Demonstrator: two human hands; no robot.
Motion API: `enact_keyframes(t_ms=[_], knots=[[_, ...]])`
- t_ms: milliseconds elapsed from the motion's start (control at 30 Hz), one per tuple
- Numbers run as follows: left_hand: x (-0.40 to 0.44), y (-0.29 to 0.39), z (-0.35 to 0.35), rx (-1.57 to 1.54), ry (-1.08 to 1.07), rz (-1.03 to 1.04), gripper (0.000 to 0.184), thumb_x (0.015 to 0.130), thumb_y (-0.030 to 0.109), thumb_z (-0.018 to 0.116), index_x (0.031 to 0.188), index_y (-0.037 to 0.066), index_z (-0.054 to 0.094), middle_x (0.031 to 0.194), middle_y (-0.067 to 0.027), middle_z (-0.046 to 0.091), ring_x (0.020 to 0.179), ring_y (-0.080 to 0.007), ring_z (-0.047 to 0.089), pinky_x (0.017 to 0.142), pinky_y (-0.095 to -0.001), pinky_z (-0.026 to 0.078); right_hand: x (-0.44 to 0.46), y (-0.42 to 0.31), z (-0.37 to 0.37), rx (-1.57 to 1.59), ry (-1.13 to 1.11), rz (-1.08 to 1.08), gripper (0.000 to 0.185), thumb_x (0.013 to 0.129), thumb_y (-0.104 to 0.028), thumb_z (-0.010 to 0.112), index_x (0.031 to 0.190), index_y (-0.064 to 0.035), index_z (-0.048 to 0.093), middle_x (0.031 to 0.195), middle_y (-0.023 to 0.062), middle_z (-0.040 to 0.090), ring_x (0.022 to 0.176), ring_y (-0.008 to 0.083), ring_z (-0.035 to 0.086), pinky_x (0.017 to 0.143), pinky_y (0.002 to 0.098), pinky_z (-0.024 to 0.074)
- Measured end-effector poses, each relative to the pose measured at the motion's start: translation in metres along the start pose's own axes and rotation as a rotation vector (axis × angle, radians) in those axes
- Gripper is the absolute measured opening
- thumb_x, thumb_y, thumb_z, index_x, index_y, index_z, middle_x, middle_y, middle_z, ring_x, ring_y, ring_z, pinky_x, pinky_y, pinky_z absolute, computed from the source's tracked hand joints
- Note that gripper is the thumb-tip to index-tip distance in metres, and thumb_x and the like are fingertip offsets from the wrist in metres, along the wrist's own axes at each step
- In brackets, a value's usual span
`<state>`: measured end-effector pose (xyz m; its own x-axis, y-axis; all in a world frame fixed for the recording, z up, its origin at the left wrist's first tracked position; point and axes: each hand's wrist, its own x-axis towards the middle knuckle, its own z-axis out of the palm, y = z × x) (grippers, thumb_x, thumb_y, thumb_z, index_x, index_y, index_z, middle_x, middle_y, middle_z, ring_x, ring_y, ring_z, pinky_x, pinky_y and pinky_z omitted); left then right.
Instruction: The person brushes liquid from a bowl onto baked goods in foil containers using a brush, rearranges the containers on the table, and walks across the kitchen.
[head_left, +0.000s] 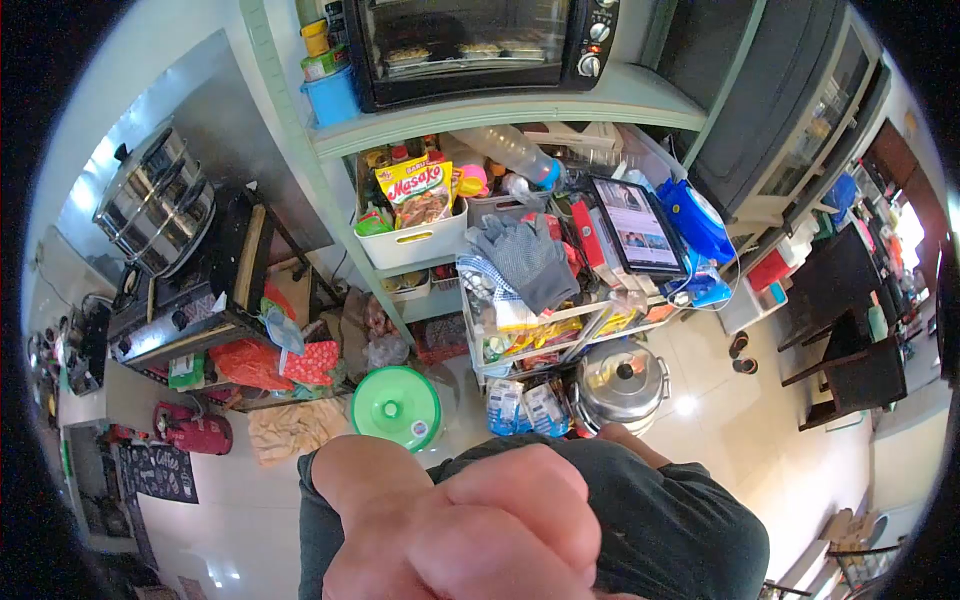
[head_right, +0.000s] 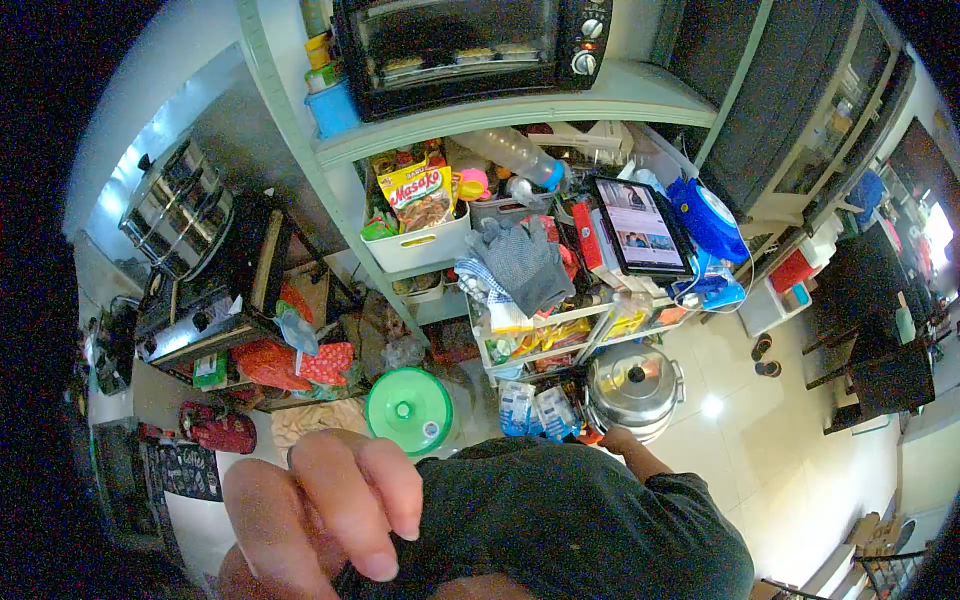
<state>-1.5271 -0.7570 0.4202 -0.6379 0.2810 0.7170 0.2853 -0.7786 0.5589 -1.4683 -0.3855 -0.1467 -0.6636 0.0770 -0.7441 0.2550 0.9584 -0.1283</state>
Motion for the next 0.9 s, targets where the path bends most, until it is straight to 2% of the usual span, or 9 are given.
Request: enact_keyframes(t_ms=[100, 133, 233, 367, 433, 567, 667, 767, 900], knots=[[0.009, -0.021, -0.007, -0.007, -0.065, 0.144, 0.018, 0.082, 0.039, 0.063, 0.072, 0.024, 0.061, 0.09, 0.0038, 0.047, 0.085, -0.0209, 0.041, 0.07, -0.034, 0.029, -0.012, 0.003, -0.013, -0.115, -0.022, -0.148, 0.034, 0.078, -0.042, 0.059, 0.089, -0.0123, 0.07, 0.09, 0.0178, 0.066, 0.081, 0.035, 0.064, 0.07, 0.0437, 0.0503], [0.009, -0.023, -0.012, 0.009, -0.085, 0.151, 0.018, 0.082, 0.038, 0.063, 0.072, 0.023, 0.06, 0.089, 0.0032, 0.047, 0.084, -0.0208, 0.041, 0.069, -0.0341, 0.029, -0.014, 0.001, -0.012, 0.026, 0.027, -0.027, 0.036, 0.077, -0.043, 0.058, 0.088, -0.0103, 0.069, 0.088, 0.018, 0.066, 0.08, 0.0344, 0.064, 0.07, 0.0441, 0.0502], [0.009, -0.019, -0.023, 0.061, -0.126, 0.148, 0.017, 0.082, 0.034, 0.062, 0.071, 0.021, 0.058, 0.086, 0.0013, 0.048, 0.08, -0.0204, 0.043, 0.067, -0.0342, 0.031, -0.009, -0.006, -0.007, 0.08, 0.113, 0.007, 0.038, 0.078, -0.044, 0.057, 0.088, -0.0101, 0.069, 0.087, 0.0178, 0.066, 0.078, 0.0344, 0.064, 0.071, 0.044, 0.0499], [0.01, -0.02, -0.035, 0.118, -0.169, 0.163, 0.017, 0.082, 0.028, 0.06, 0.069, 0.018, 0.055, 0.081, -0.0013, 0.049, 0.074, -0.02, 0.045, 0.064, -0.0343, 0.034, 0.005, -0.031, -0.014, -0.074, -0.039, -0.017, 0.048, 0.081, -0.056, 0.052, 0.094, -0.0136, 0.069, 0.091, 0.0175, 0.067, 0.087, 0.0336, 0.065, 0.074, 0.0434, 0.0505], [0.011, -0.022, -0.04, 0.132, -0.187, 0.179, 0.017, 0.082, 0.025, 0.059, 0.068, 0.016, 0.053, 0.079, -0.0025, 0.049, 0.071, -0.0197, 0.046, 0.062, -0.0344, 0.035, -0.039, -0.068, -0.052, 0.187, 0.051, -0.102, 0.054, 0.082, -0.063, 0.045, 0.094, -0.0157, 0.069, 0.089, 0.0157, 0.067, 0.087, 0.034, 0.064, 0.075, 0.0436, 0.0496], [0.007, -0.024, -0.041, 0.164, -0.197, 0.174, 0.018, 0.082, 0.019, 0.058, 0.067, 0.013, 0.05, 0.075, -0.0051, 0.05, 0.066, -0.0192, 0.048, 0.059, -0.0345, 0.037, 0.005, -0.055, -0.024, -0.089, 0.034, -0.267, 0.059, 0.081, -0.067, 0.043, 0.094, -0.0152, 0.068, 0.088, 0.0151, 0.067, 0.086, 0.0339, 0.064, 0.075, 0.0431, 0.0485], [0.003, -0.019, -0.037, 0.175, -0.192, 0.143, 0.019, 0.082, 0.015, 0.056, 0.066, 0.011, 0.047, 0.071, -0.007, 0.05, 0.061, -0.0189, 0.049, 0.056, -0.0346, 0.039, 0.006, -0.048, -0.032, -0.085, 0.016, -0.289, 0.056, 0.082, -0.064, 0.043, 0.094, -0.0145, 0.068, 0.089, 0.0158, 0.067, 0.086, 0.034, 0.064, 0.074, 0.044, 0.0489], [-0.001, -0.005, -0.035, 0.122, -0.169, -0.084, 0.019, 0.087, 0.024, 0.058, 0.071, 0.016, 0.052, 0.082, -0.0042, 0.053, 0.071, -0.0198, 0.049, 0.061, -0.0312, 0.042, -0.006, -0.046, -0.045, 0.005, -0.01, -0.193, 0.051, 0.083, -0.059, 0.046, 0.091, -0.0138, 0.069, 0.093, 0.0163, 0.067, 0.087, 0.0351, 0.064, 0.075, 0.0452, 0.0503], [0.015, -0.041, -0.04, -0.004, -0.427, 0.211, 0.017, 0.079, 0.034, 0.068, 0.071, 0.021, 0.059, 0.084, 0.0046, 0.05, 0.083, -0.0185, 0.043, 0.071, -0.0331, 0.031, 0.016, -0.008, -0.026, 0.052, -0.019, -0.091, 0.054, 0.082, -0.06, 0.049, 0.087, -0.01, 0.069, 0.096, 0.0161, 0.067, 0.088, 0.0345, 0.064, 0.076, 0.0444, 0.0503]])
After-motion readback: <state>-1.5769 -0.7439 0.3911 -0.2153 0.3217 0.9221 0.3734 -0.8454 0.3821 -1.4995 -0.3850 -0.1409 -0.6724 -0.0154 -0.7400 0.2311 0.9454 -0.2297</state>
